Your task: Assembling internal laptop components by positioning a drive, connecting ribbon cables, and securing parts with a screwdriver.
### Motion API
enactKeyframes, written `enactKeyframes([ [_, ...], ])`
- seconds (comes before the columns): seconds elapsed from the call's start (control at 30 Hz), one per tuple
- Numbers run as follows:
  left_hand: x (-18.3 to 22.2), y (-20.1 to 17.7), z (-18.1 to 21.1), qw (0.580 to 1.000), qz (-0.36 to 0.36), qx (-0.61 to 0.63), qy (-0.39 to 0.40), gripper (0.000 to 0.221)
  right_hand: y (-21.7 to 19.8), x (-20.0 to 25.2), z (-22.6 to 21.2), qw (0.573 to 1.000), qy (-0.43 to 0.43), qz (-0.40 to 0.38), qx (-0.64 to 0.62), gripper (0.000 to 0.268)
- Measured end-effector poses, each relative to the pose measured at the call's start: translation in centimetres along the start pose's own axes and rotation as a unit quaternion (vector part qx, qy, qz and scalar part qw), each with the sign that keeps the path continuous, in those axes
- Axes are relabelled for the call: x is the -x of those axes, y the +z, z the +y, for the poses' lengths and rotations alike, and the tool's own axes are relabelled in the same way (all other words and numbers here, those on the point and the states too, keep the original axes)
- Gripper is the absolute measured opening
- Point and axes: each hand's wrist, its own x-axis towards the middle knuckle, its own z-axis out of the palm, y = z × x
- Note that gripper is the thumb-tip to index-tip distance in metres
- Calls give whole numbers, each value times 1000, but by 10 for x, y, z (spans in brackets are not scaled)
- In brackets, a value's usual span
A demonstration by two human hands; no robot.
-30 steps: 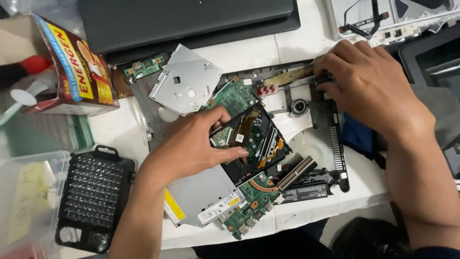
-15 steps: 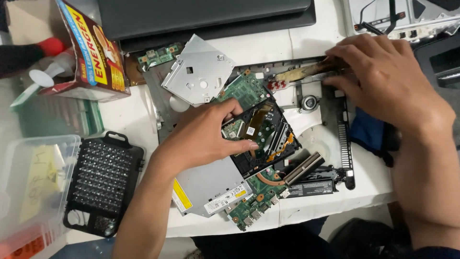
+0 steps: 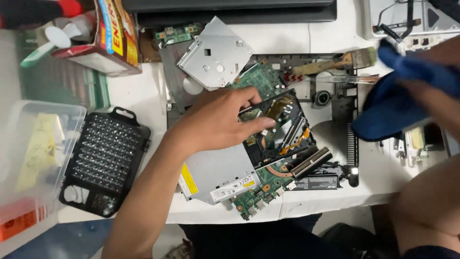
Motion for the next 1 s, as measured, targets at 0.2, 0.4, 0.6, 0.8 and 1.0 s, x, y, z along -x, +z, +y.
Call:
enactKeyframes([
  [0.2, -7, 14, -5, 995, 1, 96, 23, 36, 56, 89, -159, 852, -498, -131, 93, 37],
  [0.4, -13, 16, -8, 989, -41, 139, 37, 17, 57, 79, -175, 840, -445, -267, 156, 49],
  [0.6, -7, 12, -3, 991, 13, 79, 107, 29, 61, 67, -160, 900, -342, -245, 116, 44],
  [0.8, -7, 13, -7, 995, 28, 55, 81, 31, 59, 71, -160, 934, -282, -215, 39, 18],
  [1.0, -4, 7, -4, 996, 2, 71, 58, 31, 38, 55, -139, 911, -361, -196, 41, 15],
])
